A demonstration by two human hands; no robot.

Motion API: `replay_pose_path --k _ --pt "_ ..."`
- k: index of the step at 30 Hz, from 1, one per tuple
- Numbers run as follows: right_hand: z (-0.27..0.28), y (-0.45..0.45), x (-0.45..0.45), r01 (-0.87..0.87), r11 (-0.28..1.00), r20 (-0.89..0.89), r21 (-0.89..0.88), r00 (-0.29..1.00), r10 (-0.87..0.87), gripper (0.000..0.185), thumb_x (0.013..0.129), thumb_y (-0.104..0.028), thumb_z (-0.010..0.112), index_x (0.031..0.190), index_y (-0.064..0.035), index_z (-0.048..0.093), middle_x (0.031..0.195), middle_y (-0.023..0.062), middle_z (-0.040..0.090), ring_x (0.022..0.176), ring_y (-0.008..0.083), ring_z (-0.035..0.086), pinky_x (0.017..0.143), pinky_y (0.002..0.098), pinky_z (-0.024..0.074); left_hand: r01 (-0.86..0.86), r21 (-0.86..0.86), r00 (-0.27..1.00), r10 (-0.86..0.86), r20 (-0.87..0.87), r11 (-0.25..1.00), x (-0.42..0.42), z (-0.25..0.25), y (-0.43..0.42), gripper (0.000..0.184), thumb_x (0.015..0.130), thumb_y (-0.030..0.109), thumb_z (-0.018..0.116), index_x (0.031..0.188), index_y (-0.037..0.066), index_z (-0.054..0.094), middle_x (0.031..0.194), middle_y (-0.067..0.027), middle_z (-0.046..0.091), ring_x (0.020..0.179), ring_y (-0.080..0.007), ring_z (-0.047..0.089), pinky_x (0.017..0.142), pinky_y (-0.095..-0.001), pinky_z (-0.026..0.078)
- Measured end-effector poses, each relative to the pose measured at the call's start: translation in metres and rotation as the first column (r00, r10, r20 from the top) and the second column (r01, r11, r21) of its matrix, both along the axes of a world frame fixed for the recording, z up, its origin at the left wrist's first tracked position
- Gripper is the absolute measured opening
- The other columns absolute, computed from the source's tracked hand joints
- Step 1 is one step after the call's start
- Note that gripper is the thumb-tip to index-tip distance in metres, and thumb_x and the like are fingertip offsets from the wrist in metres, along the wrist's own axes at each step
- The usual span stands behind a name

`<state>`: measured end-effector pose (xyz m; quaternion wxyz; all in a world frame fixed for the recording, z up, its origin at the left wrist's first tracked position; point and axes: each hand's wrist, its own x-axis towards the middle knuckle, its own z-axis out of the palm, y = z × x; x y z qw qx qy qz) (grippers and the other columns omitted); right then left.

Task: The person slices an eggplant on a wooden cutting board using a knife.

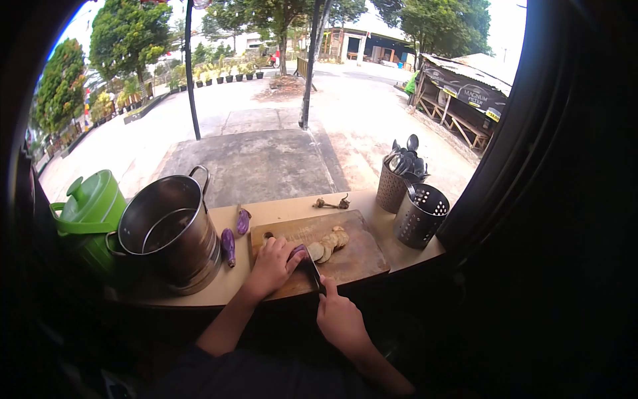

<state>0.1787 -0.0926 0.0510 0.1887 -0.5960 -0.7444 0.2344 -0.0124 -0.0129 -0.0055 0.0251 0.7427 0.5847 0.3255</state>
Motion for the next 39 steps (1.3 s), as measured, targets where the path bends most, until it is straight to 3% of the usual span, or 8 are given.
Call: replay_pose_path --k 7,15,21,28,31,34,36,39 --pt "-0.008 0.000 0.009 0.033 0.998 -0.065 0.062 0.997 -0.029 0.033 0.098 -0.018 0.050 0.129 -0.0112 0.044 0.072 0.0256 0.064 0.072 0.0468 0.065 0.066 0.0570 0.0508 -0.010 -0.008 1.000 0.010 -0.017 1.000 0.001 0.003 -0.001 0.047 0.098 0.050 0.048 0.105 0.006 0.064 0.104 -0.0119 0.058 0.104 -0.0314 0.052 0.094 -0.0458 0.041" --pt "-0.021 0.000 0.022 0.066 0.984 -0.247 0.164 0.969 -0.024 0.030 0.098 -0.012 0.053 0.127 -0.0103 0.048 0.066 0.0245 0.060 0.067 0.0451 0.063 0.056 0.0500 0.0454 -0.040 -0.020 0.999 0.040 -0.005 0.999 0.002 0.002 -0.002 0.048 0.097 0.051 0.049 0.105 0.006 0.064 0.105 -0.0118 0.058 0.104 -0.0313 0.052 0.095 -0.0453 0.041" --pt "-0.009 -0.002 0.027 0.018 0.996 -0.264 0.092 0.964 0.007 0.032 0.098 -0.017 0.051 0.130 -0.0111 0.047 0.071 0.0252 0.063 0.071 0.0465 0.064 0.061 0.0552 0.0491 -0.042 -0.069 0.999 0.042 -0.005 0.997 0.002 0.008 -0.002 0.050 0.093 0.054 0.052 0.102 0.006 0.064 0.103 -0.0127 0.058 0.103 -0.0315 0.052 0.095 -0.0445 0.040" --pt "-0.015 0.005 0.034 0.000 0.994 -0.243 0.108 0.970 0.026 0.031 0.098 -0.014 0.053 0.129 -0.0107 0.048 0.069 0.0247 0.061 0.067 0.0451 0.063 0.056 0.0502 0.0451 -0.049 -0.068 0.999 0.050 0.014 0.996 0.002 0.001 0.000 0.048 0.093 0.052 0.053 0.102 0.006 0.062 0.104 -0.0127 0.057 0.103 -0.0313 0.052 0.094 -0.0444 0.040" --pt "-0.013 0.007 0.038 -0.024 0.999 -0.229 0.041 0.973 0.033 0.034 0.099 -0.018 0.051 0.132 -0.0125 0.046 0.072 0.0244 0.064 0.072 0.0459 0.064 0.063 0.0546 0.0491 -0.041 -0.027 0.999 0.041 -0.001 0.999 0.001 -0.003 -0.001 0.044 0.094 0.049 0.053 0.104 0.006 0.061 0.104 -0.0129 0.056 0.103 -0.0323 0.051 0.093 -0.0446 0.040" --pt "-0.018 0.008 0.037 -0.077 0.992 -0.256 0.102 0.961 0.101 0.038 0.098 -0.016 0.052 0.135 -0.0134 0.045 0.075 0.0236 0.063 0.072 0.0446 0.064 0.062 0.0523 0.0498 -0.035 0.013 0.999 0.035 -0.020 0.999 -0.001 -0.007 -0.002 0.042 0.095 0.046 0.054 0.106 0.005 0.059 0.106 -0.0135 0.055 0.104 -0.0338 0.050 0.092 -0.0450 0.040" --pt "-0.021 0.007 0.035 -0.131 0.959 -0.302 0.250 0.931 0.206 0.042 0.097 -0.015 0.054 0.139 -0.0147 0.045 0.077 0.0219 0.063 0.071 0.0426 0.064 0.061 0.0501 0.0502 -0.047 0.019 0.998 0.048 -0.040 0.999 -0.001 -0.008 -0.005 0.042 0.095 0.046 0.054 0.108 0.006 0.058 0.108 -0.0136 0.055 0.105 -0.0341 0.050 0.093 -0.0452 0.040" --pt "-0.020 0.003 0.032 -0.160 0.955 -0.257 0.250 0.940 0.225 0.045 0.097 -0.013 0.055 0.141 -0.0155 0.044 0.077 0.0196 0.063 0.068 0.0402 0.064 0.059 0.0485 0.0505 -0.063 -0.097 0.998 0.062 -0.015 0.993 0.000 -0.004 -0.005 0.046 0.095 0.049 0.053 0.113 0.007 0.059 0.111 -0.0126 0.055 0.108 -0.0325 0.049 0.097 -0.0449 0.037"
